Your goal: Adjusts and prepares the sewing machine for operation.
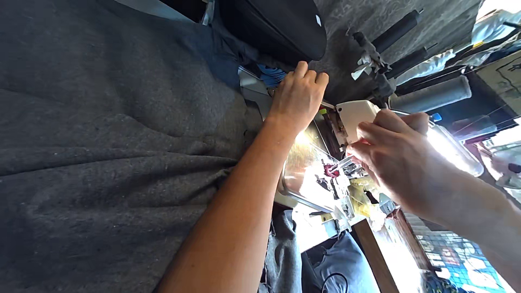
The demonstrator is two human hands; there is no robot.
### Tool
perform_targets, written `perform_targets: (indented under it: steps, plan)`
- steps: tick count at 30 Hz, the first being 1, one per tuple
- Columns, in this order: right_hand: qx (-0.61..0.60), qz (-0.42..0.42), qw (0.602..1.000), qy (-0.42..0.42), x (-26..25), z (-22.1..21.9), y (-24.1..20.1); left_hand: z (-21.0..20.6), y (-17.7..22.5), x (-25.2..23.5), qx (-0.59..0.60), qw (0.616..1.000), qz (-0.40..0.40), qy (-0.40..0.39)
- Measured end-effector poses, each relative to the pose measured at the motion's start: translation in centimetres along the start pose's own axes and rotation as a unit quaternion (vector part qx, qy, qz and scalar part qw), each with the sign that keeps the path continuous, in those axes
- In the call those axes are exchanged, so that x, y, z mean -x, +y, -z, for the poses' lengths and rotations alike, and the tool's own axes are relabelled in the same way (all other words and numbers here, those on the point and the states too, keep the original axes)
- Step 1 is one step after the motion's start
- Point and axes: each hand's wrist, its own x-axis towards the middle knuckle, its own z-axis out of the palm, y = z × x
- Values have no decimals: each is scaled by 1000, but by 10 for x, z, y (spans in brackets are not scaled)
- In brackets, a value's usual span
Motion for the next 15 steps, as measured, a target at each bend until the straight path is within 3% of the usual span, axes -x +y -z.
perform_targets:
  steps: [11, 15]
  plan:
    - [39, -22, 990, -134, -14, 18, -21, 0, 1, 0, -7, 1000, 1, -3]
    - [56, -6, 988, -146, -19, 17, -28, 0, 1, 0, -10, 1000, 3, -3]
